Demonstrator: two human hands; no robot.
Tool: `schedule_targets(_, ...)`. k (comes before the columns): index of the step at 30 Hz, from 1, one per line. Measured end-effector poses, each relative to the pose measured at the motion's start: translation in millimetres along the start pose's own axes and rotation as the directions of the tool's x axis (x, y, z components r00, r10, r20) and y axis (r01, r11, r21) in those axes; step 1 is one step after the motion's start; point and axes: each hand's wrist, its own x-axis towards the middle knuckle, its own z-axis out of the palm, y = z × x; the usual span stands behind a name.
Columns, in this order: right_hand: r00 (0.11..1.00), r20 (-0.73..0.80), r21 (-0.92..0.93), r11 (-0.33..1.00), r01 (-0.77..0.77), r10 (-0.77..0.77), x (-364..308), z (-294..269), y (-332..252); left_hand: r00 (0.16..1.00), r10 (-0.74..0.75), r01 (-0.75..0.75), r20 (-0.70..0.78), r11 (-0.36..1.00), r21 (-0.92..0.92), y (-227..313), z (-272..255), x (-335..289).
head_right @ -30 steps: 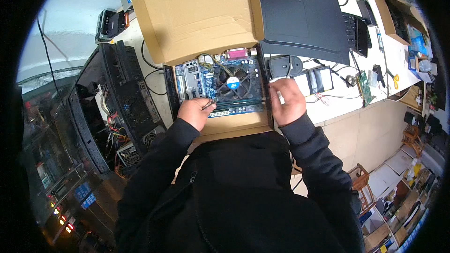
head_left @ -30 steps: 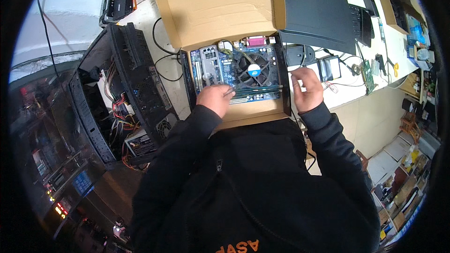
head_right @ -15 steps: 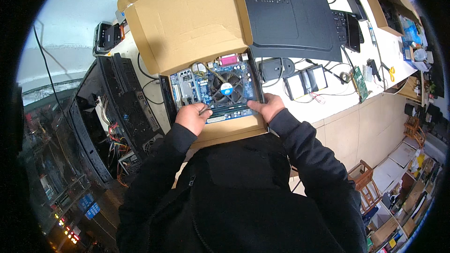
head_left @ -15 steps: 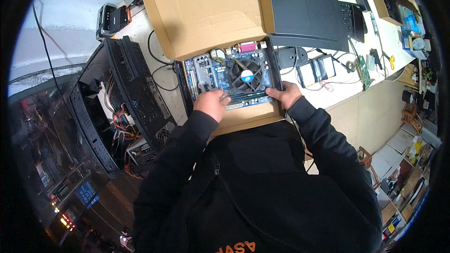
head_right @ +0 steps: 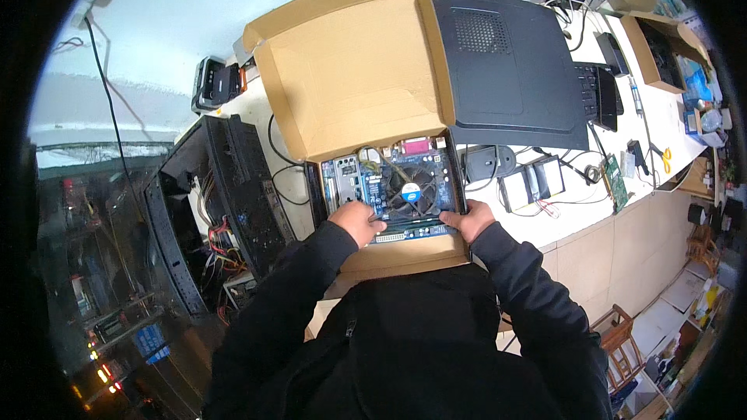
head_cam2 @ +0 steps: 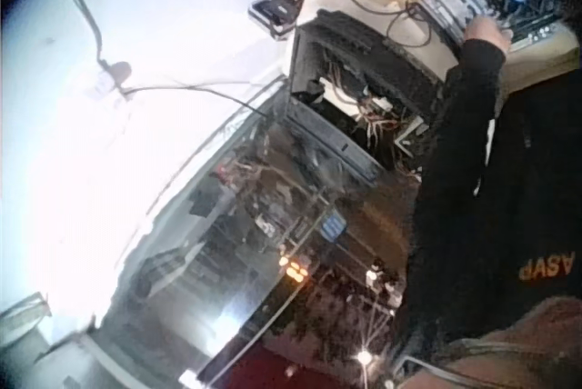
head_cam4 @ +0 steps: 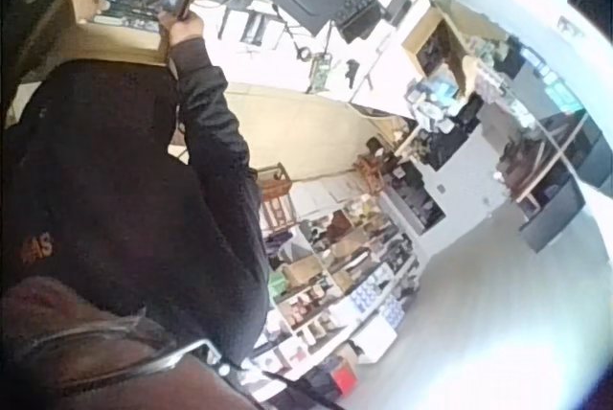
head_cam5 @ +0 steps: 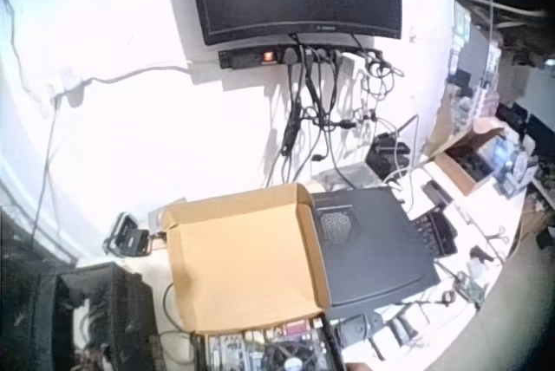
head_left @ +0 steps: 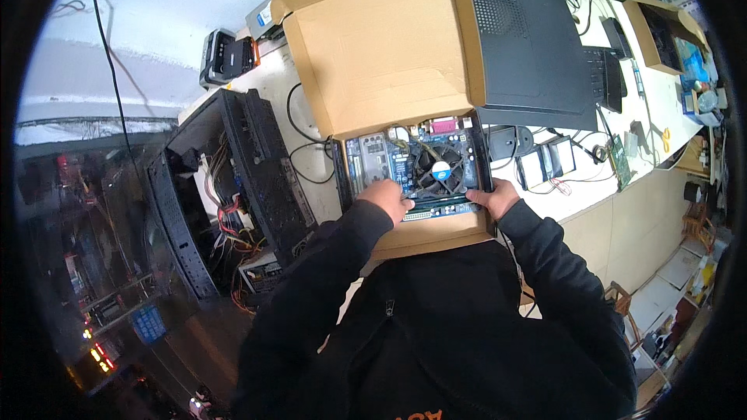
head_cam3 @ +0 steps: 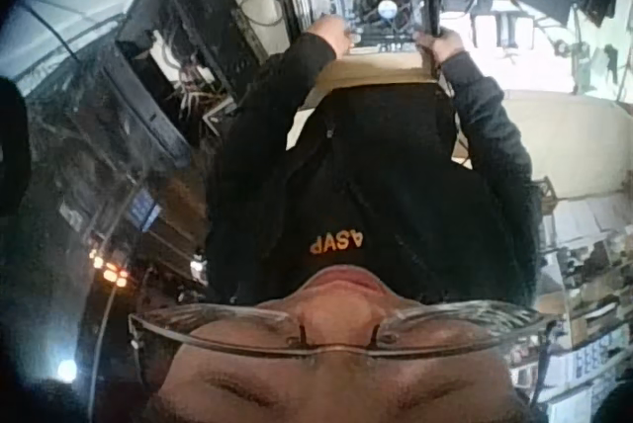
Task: The person assembles a desktop computer by connecting power cables to the motherboard and installing RAM sticks. They use a screwdriver to secure components and place the motherboard into a cardboard box.
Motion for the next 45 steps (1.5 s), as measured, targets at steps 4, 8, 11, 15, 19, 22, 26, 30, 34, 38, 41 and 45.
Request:
schedule_targets(4,1.0,-0.007,0.074,0.997,0.003,-0.002,0,-1,1,0.993,0.107,-0.111,-0.055,0.99,-0.086,-9,3,4)
schedule_targets(8,0.999,-0.014,-0.002,1.0,0.031,-0.031,1,-1,0,0.993,0.104,-0.096,0.054,0.986,-0.134,-12,-3,5)
schedule_targets(11,1.0,-0.011,0.0,1.0,0.024,-0.024,1,-3,3,1.0,0.027,-0.027,-0.006,0.998,-0.053,-2,1,3)
schedule_targets(15,0.998,-0.02,0.025,0.998,0.059,-0.059,0,-1,8,0.999,-0.033,0.034,-0.03,0.999,0.003,7,2,-1)
schedule_targets(19,0.996,-0.078,0.004,0.999,0.045,-0.044,3,5,12,0.996,-0.045,0.043,-0.071,0.998,-0.038,7,8,0)
schedule_targets(22,0.993,-0.113,-0.06,0.998,0.028,-0.034,2,4,8,0.995,-0.055,0.051,-0.086,0.998,-0.048,11,5,-4)
schedule_targets(26,0.995,-0.078,-0.112,0.992,0.054,-0.063,-1,-2,0,0.991,-0.031,0.025,-0.133,0.999,-0.047,6,10,-6)
schedule_targets(30,0.982,-0.042,-0.449,0.882,0.146,-0.184,-4,-17,-18,0.96,0.02,-0.061,-0.279,0.988,-0.14,-3,15,-20)
schedule_targets(34,0.694,-0.316,-0.522,0.729,0.443,-0.647,-1,-33,-66,0.802,-0.06,-0.285,-0.595,0.836,-0.468,-10,5,-52)
schedule_targets(38,0.571,-0.417,-0.652,0.671,0.354,-0.707,40,-36,-129,0.722,-0.366,-0.344,-0.588,0.547,-0.763,-43,-24,-61)
schedule_targets(41,0.701,-0.417,-0.702,0.694,0.156,-0.579,69,-27,-157,0.704,-0.398,-0.448,-0.587,0.392,-0.803,-66,-33,-62)
schedule_targets(45,0.624,-0.33,-0.753,0.596,0.278,-0.708,68,-30,-145,0.64,-0.448,-0.544,-0.624,0.309,-0.78,-79,-36,-58)
